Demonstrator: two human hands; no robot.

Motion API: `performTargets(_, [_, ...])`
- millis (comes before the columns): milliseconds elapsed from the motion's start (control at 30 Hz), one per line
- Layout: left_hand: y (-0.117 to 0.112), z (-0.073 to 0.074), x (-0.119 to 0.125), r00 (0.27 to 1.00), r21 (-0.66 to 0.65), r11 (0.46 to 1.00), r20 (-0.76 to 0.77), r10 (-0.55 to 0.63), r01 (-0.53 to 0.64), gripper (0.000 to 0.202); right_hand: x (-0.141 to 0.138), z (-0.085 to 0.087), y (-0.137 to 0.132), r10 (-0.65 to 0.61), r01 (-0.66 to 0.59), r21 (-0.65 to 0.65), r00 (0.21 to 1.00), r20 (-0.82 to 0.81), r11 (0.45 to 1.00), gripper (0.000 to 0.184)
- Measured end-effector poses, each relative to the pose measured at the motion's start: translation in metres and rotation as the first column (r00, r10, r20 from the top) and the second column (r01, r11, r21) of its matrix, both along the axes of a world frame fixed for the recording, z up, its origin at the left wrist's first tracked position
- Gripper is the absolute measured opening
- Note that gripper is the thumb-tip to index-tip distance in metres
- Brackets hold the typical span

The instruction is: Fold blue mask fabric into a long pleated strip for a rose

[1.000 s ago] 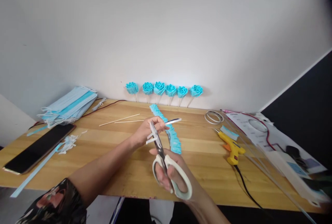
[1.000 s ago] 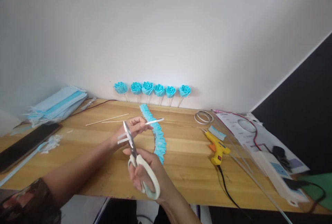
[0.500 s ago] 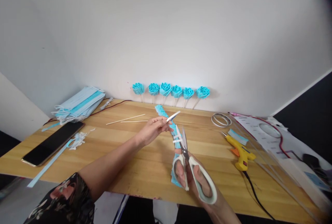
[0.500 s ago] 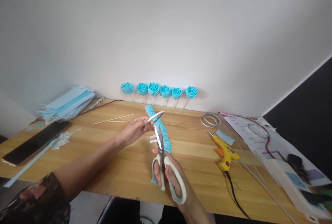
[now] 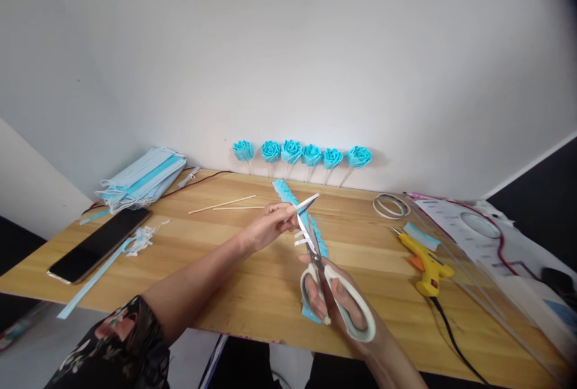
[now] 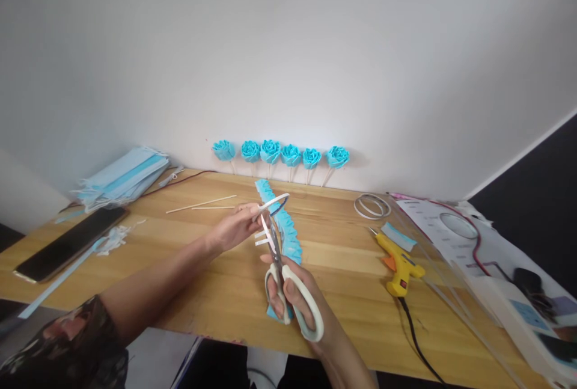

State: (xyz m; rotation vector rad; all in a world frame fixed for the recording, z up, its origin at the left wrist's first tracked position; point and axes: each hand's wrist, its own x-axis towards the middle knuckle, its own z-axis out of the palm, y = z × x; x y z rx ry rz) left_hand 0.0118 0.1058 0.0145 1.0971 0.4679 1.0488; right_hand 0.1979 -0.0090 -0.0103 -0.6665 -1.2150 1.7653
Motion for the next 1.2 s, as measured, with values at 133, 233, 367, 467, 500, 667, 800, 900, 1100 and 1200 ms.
performTargets(133, [-0.003,0.003,0.000,0.999,-0.033,0.999,-0.033,-0.033,0.032,0.051,-0.002,0.008,0.003,0.035,-0.035,0.019,0.999,0.020,0.999,0.054])
performTargets(233, [-0.002,0.004,-0.001,0.998,-0.028,0.999,-0.040,-0.038,0.037,0.052,-0.002,0.011,0.006,0.039,-0.042,0.044,0.997,0.061,0.998,0.055])
performTargets(367, [0.000,0.004,-0.003,0.999,-0.009,1.000,-0.043,-0.003,0.003,0.053,0.000,0.013,0.009,0.036,-0.040,0.044,0.996,0.076,0.998,0.056])
performTargets(467, [0.001,0.002,-0.002,1.000,0.016,1.000,-0.028,0.005,-0.005,0.057,0.002,0.014,0.011,0.032,-0.036,0.048,0.997,0.075,0.998,0.055])
performTargets(500, [0.001,0.001,-0.002,1.000,0.021,1.000,-0.027,-0.008,0.008,0.058,0.002,0.014,0.012,0.031,-0.035,0.052,0.997,0.078,0.998,0.055])
performTargets(667, [-0.002,-0.002,-0.001,0.996,0.004,0.998,-0.051,-0.070,0.070,0.056,-0.003,0.018,0.015,0.016,-0.017,0.035,0.999,0.037,0.999,0.054])
performTargets(800, [-0.003,-0.001,-0.003,0.995,0.003,0.998,-0.079,-0.062,0.063,0.057,-0.010,0.018,0.016,0.003,-0.006,-0.042,0.998,-0.063,0.999,0.055])
performTargets(900, [-0.002,0.000,-0.004,0.994,0.044,0.997,-0.089,-0.062,0.066,0.060,-0.012,0.016,0.014,0.000,-0.012,-0.109,0.994,-0.113,0.994,0.058])
performTargets(1100, [-0.003,0.003,-0.004,0.991,0.074,0.992,-0.089,-0.097,0.104,0.059,-0.010,0.015,0.013,-0.006,-0.021,-0.181,0.988,-0.152,0.983,0.061])
performTargets(1200, [-0.003,0.003,-0.006,0.990,0.072,0.991,-0.086,-0.110,0.116,0.051,-0.005,0.017,0.015,-0.024,-0.012,-0.201,0.984,-0.176,0.979,0.057])
